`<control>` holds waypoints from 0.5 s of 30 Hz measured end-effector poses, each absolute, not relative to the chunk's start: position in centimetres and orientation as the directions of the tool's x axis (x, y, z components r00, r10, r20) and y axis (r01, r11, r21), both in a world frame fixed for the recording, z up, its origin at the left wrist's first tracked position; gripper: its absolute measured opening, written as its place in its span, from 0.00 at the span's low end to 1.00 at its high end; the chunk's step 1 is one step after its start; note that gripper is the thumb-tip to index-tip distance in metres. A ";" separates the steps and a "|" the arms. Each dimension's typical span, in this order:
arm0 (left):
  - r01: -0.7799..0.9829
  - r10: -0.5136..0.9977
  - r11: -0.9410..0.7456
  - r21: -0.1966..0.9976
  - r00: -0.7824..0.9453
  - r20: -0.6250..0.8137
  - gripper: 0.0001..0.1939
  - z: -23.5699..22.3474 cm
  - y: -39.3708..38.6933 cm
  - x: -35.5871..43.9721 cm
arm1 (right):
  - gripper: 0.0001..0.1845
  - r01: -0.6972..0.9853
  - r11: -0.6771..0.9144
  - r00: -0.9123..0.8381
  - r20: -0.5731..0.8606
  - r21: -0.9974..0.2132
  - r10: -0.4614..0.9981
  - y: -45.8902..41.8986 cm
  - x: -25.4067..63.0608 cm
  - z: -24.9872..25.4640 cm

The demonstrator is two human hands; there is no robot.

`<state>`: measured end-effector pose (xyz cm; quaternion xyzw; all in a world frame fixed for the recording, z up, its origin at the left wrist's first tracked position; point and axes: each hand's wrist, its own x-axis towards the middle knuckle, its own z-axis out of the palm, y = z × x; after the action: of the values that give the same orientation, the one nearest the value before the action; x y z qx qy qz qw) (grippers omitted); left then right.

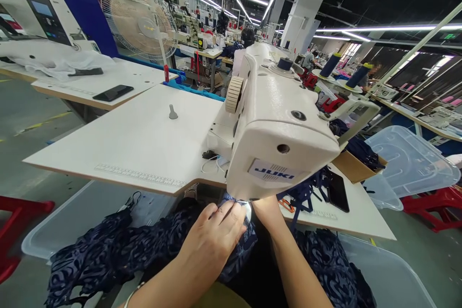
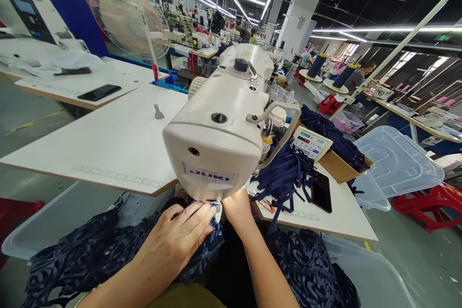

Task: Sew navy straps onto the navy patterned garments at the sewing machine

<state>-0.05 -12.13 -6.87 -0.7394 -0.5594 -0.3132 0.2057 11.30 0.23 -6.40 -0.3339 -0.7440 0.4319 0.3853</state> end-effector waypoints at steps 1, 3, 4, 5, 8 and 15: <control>0.957 0.702 -0.287 0.047 0.176 0.690 0.12 -6.9 -12.2 -0.1 | 0.22 0.161 0.411 -0.481 0.292 -0.897 0.827 0.2 11.3 -6.4; 0.957 0.703 -0.286 0.046 0.177 0.689 0.12 -7.1 -12.2 -0.2 | 0.21 0.169 0.433 -0.480 0.310 -0.885 0.821 0.3 11.2 -6.6; 0.958 0.703 -0.282 0.047 0.173 0.689 0.12 -7.1 -12.3 -0.3 | 0.21 0.181 0.446 -0.477 0.319 -0.877 0.819 0.3 11.3 -6.7; 0.960 0.706 -0.276 0.054 0.164 0.689 0.12 -7.2 -12.4 -0.3 | 0.20 0.196 0.458 -0.473 0.326 -0.867 0.819 0.4 11.3 -6.9; 0.958 0.716 -0.275 0.082 0.147 0.682 0.15 -7.4 -12.5 -0.4 | 0.19 0.236 0.492 -0.473 0.343 -0.838 0.812 0.6 11.5 -7.2; 0.955 0.733 -0.264 0.136 0.107 0.672 0.14 -7.5 -12.8 -0.8 | 0.19 0.233 0.584 -0.534 0.399 -0.778 0.745 0.9 11.5 -7.3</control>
<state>-0.80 -12.79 -7.49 -0.7243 -0.5826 -0.3273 0.1696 11.51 0.91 -7.29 -0.3033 -0.8067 0.3408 0.3755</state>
